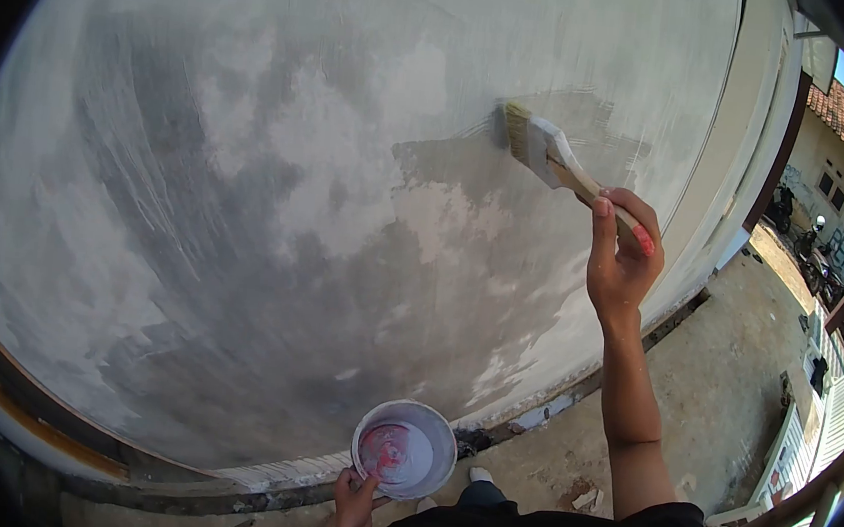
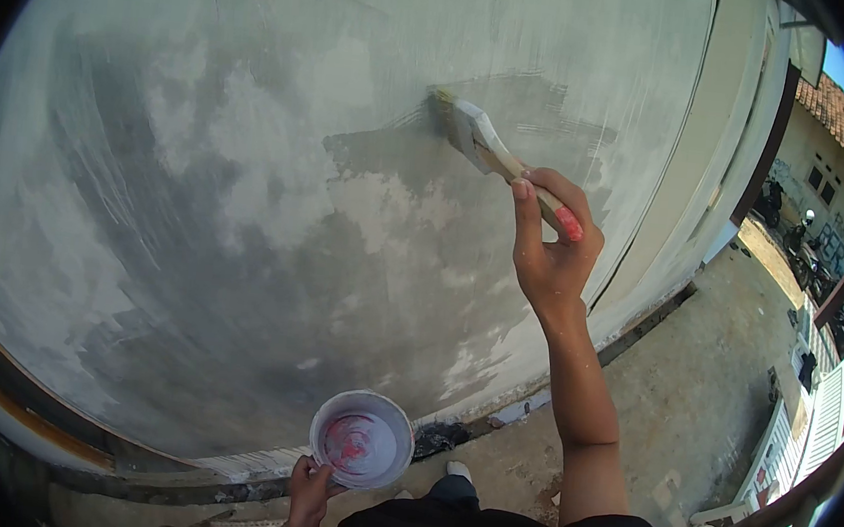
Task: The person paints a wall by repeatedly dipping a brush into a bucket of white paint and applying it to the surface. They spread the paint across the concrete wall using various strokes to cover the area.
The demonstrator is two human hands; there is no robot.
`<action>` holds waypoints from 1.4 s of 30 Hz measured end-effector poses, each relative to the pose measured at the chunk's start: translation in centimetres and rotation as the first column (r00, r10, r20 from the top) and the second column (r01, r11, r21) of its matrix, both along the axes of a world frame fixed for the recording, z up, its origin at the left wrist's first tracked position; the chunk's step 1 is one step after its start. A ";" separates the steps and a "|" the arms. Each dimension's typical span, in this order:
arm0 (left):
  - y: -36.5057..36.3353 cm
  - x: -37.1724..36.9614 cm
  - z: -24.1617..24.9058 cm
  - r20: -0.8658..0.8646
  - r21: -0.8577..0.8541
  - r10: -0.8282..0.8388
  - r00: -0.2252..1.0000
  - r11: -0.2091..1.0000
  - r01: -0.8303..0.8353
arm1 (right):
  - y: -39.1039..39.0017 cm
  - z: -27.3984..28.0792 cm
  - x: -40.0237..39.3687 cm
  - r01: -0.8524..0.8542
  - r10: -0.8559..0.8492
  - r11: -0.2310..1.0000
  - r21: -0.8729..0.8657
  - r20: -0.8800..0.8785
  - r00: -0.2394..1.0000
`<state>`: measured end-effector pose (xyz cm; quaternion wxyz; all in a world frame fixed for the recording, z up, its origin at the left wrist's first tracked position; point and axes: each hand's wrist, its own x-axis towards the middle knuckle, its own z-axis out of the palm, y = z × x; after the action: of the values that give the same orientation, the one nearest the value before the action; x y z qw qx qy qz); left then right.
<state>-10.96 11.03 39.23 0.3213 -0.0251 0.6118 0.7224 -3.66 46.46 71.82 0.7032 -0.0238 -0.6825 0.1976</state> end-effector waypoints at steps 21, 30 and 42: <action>0.9 0.0 4.4 -0.327 0.026 0.048 0.944 0.999 -0.042 | -11.3 -22.2 -0.7 -0.340 0.545 0.774 -0.533 0.836 -0.071; 1.9 -0.2 3.7 -0.311 0.021 0.023 0.950 1.000 -0.017 | -10.8 -25.0 -1.5 -0.357 0.548 0.777 -0.519 0.836 -0.023; 2.8 -0.4 4.0 -0.121 0.063 0.039 0.992 0.997 -0.032 | -5.7 -20.2 1.4 -0.013 0.830 0.239 -0.971 0.198 0.522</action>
<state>-11.38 13.81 43.25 0.2710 0.0182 0.6073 0.7466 -2.28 40.77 51.65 0.1507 -0.2593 -0.6397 0.7076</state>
